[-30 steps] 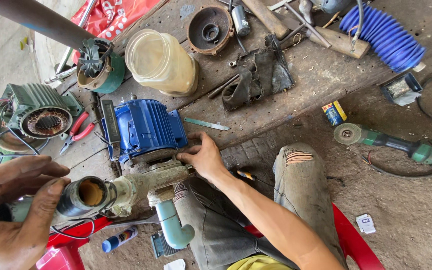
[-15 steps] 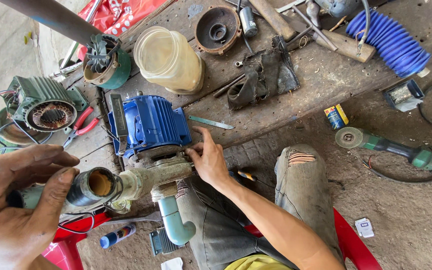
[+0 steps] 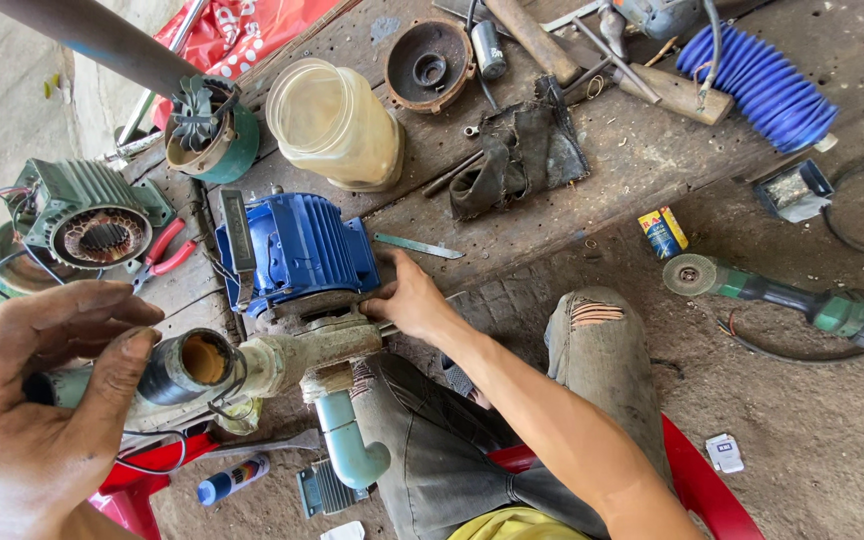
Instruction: The person works on a blue electric motor attached to a vertical pipe assembly on a wooden workbench. They use their hands to tighten bolts on the motor casing and adjust the pipe connection. At 00:25, the person removes their sandals and continues working barefoot, eventually using a cloth to wipe the pipe assembly.
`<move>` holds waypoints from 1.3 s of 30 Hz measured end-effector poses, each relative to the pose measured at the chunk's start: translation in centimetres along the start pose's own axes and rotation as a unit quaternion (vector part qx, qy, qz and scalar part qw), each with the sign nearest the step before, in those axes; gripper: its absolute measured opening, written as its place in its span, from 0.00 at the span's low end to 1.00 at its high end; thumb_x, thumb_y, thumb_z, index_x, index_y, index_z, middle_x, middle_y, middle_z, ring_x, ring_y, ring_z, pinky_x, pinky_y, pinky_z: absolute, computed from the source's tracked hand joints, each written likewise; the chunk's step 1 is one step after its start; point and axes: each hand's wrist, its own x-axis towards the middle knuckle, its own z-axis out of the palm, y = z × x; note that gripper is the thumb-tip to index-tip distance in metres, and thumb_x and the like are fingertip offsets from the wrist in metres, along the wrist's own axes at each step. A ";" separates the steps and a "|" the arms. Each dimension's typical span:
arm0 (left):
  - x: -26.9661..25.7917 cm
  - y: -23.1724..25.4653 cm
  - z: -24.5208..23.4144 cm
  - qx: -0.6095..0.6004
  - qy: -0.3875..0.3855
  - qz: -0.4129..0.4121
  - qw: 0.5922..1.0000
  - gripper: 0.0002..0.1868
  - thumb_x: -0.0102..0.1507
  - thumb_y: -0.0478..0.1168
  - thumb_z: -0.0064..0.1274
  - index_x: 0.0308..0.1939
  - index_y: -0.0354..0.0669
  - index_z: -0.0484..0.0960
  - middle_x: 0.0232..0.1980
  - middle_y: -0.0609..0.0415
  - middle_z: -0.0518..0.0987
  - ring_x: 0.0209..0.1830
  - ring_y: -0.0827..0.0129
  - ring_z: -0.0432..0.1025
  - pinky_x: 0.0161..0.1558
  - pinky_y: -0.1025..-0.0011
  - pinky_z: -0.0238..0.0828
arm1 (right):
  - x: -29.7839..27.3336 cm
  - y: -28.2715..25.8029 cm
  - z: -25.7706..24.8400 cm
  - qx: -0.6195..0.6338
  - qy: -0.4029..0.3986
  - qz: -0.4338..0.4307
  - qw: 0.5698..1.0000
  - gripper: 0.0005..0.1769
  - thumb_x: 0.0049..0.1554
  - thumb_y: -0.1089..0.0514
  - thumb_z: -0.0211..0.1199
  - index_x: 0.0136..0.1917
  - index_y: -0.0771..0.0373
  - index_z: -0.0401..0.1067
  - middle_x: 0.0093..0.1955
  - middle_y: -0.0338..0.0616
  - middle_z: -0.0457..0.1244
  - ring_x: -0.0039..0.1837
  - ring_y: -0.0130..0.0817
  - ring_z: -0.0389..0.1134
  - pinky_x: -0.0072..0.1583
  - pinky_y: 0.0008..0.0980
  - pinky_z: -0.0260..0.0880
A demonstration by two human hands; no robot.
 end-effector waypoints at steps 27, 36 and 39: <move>-10.6 -4.3 17.6 -0.006 0.086 -0.479 0.873 0.68 0.42 0.62 0.85 0.76 0.44 0.59 0.74 0.41 0.79 0.73 0.39 0.74 0.71 0.34 0.68 | 5.5 -12.5 -4.8 -0.587 0.229 -0.542 0.556 0.51 0.62 0.34 0.81 0.87 0.48 0.59 0.83 0.59 0.61 0.83 0.58 0.61 0.85 0.62 0.57; -13.0 -8.7 22.9 0.069 0.092 -0.310 0.944 0.88 0.51 0.76 0.76 0.86 0.20 0.36 0.89 0.19 0.44 0.91 0.29 0.37 0.85 0.42 0.44 | 10.0 -15.8 -1.2 -0.631 0.263 -0.522 0.510 0.47 0.60 0.38 0.81 0.82 0.60 0.68 0.81 0.64 0.60 0.77 0.61 0.66 0.80 0.68 0.62; -13.2 -9.1 23.5 0.115 0.121 -0.264 0.950 0.85 0.52 0.78 0.73 0.85 0.17 0.41 0.85 0.12 0.48 0.90 0.21 0.40 0.81 0.37 0.55 | 7.8 -12.0 0.7 -0.384 0.191 -0.559 0.709 0.14 0.72 0.56 0.62 0.66 0.65 0.78 0.61 0.53 0.71 0.57 0.55 0.75 0.52 0.52 0.78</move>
